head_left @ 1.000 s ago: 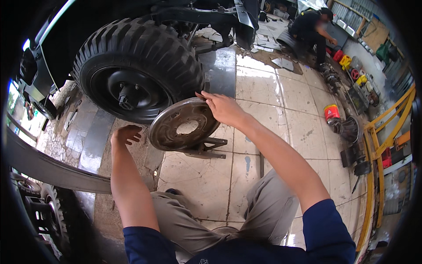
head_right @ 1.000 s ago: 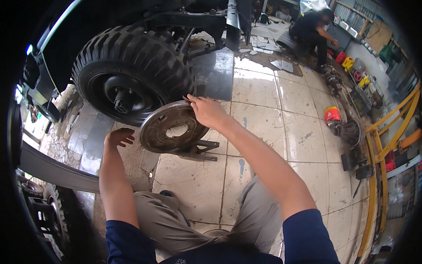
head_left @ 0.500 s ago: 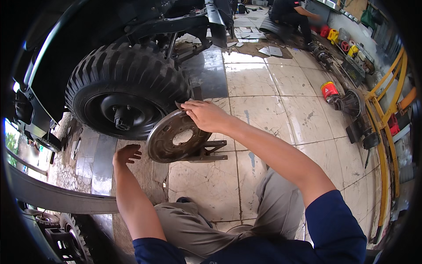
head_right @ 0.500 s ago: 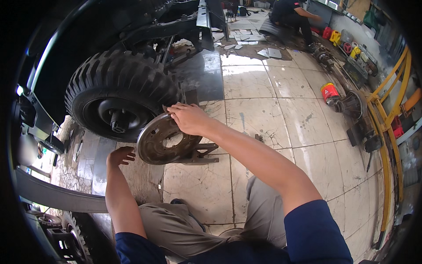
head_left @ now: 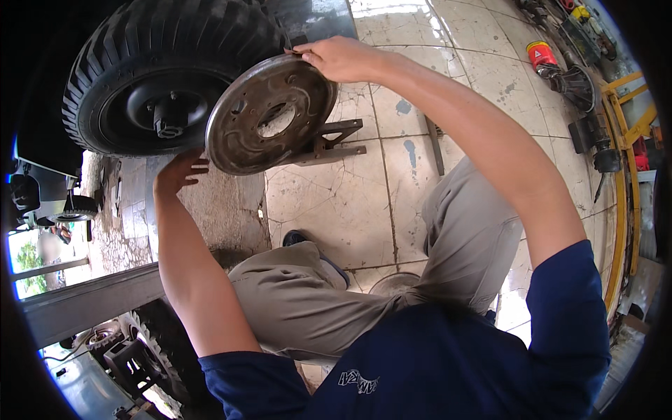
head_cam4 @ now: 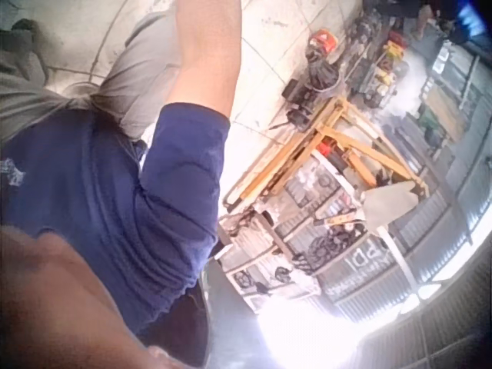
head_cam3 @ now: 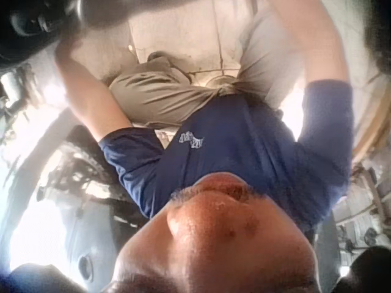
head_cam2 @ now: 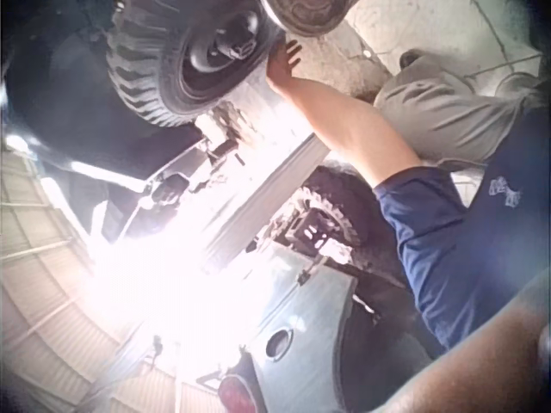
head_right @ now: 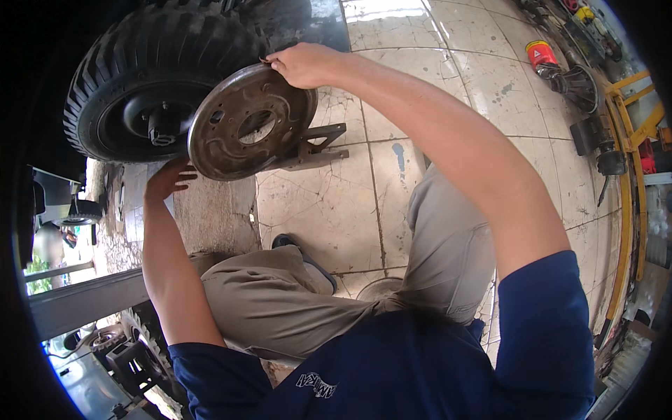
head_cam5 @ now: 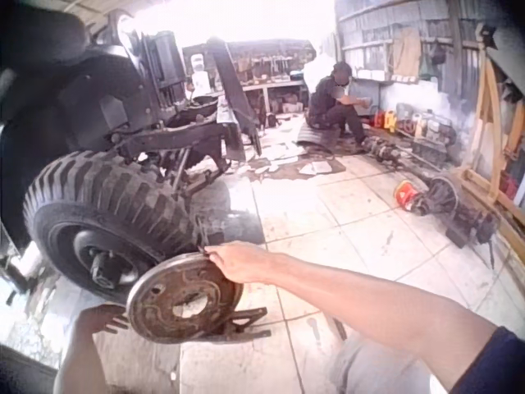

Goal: The person sits on the floor and scrubs a brake drum with a sanding block, rotating it to clean different areas. The person repeatedly rubs the drum's surface and edges while holding it steady with the other hand.

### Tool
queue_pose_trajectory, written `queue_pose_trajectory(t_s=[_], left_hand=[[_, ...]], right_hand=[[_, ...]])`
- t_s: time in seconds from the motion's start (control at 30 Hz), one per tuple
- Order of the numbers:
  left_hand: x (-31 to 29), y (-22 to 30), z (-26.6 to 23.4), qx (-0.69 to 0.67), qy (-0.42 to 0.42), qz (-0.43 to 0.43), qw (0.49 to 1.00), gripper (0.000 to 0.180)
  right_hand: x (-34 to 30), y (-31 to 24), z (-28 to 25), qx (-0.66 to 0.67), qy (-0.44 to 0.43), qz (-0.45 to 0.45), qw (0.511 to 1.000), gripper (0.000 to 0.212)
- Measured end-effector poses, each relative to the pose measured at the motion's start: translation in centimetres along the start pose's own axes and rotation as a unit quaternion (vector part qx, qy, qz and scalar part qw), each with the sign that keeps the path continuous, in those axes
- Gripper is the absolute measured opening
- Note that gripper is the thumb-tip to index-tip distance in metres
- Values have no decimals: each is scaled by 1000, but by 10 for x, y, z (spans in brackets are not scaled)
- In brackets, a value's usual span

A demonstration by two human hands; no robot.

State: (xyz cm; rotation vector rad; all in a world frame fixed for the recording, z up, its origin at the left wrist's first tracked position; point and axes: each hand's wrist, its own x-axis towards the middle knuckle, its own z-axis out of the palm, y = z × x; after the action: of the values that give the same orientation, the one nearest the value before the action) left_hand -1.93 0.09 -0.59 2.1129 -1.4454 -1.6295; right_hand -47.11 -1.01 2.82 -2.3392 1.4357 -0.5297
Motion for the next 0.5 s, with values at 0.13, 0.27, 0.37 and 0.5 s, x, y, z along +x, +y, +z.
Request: queue_pose_trajectory(t_s=[0.13,0.27,0.37,0.5], left_hand=[[-10,58,-20,13,45,122,991,65],[-38,158,4,71,119,300,944,63],[-59,177,26,201,103,310,923,61],[-58,192,41,278,44,304,910,61]], right_hand=[[-7,-12,-11,22,13,-48,999,40],[-4,-1,-9,-63,13,34,997,38],[-4,-27,-6,20,39,-27,999,40],[4,-15,-4,59,52,-84,993,39]])
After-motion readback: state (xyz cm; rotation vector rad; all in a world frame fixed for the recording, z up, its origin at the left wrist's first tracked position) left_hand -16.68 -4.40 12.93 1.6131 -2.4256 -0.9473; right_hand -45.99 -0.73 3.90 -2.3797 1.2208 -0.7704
